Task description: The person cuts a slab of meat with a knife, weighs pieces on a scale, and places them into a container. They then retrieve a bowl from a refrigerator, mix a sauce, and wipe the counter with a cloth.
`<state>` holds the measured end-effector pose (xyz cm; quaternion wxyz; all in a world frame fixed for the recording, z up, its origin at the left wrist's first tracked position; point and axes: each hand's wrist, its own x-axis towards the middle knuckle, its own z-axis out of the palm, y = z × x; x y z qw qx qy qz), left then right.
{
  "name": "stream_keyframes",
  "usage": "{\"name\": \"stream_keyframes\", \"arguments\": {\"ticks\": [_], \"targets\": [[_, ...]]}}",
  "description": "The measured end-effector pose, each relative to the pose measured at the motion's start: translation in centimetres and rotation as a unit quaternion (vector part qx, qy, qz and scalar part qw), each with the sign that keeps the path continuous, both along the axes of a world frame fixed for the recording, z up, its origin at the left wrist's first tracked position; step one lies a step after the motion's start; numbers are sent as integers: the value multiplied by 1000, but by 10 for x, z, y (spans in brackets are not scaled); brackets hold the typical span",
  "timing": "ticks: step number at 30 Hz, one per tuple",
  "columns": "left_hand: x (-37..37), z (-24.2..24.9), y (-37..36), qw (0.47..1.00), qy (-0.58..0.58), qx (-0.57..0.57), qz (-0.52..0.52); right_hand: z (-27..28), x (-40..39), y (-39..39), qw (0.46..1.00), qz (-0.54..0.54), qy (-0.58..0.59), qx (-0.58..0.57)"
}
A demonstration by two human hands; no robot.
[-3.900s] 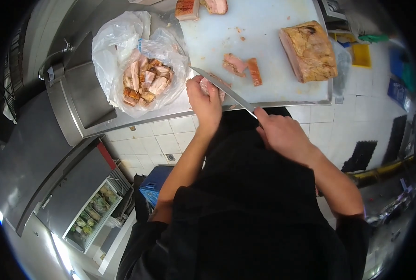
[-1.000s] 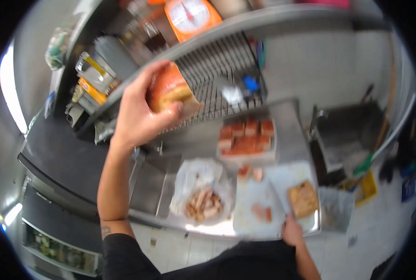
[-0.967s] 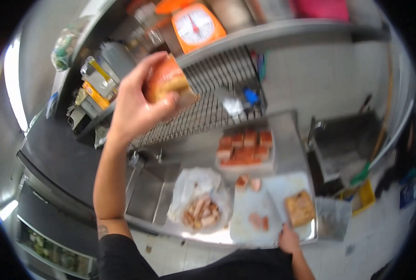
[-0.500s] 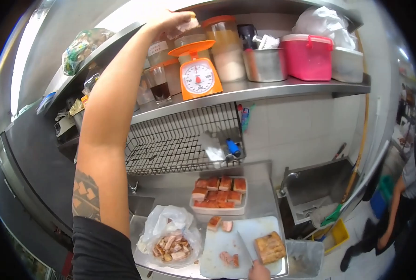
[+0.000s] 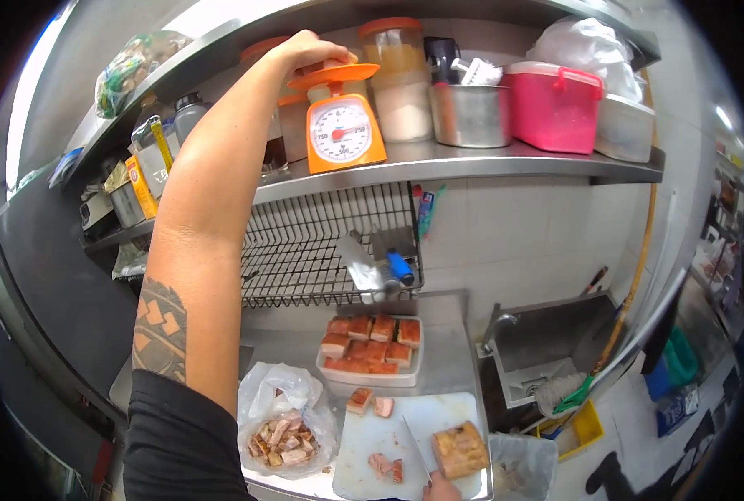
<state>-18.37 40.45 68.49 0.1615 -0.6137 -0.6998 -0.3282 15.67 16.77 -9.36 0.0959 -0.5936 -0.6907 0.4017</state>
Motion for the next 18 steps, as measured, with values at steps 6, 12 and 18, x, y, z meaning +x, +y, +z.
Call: {"name": "stream_keyframes", "arguments": {"ticks": [6,12,18], "targets": [[-4,0,3,1000,19,-9,6,85,8,1,994,100,-38,9],[-3,-2,-4,1000,27,4,-2,73,6,1,995,90,-39,16],[-2,5,-9,999,31,-1,43,81,5,-1,995,87,-38,14]]}}
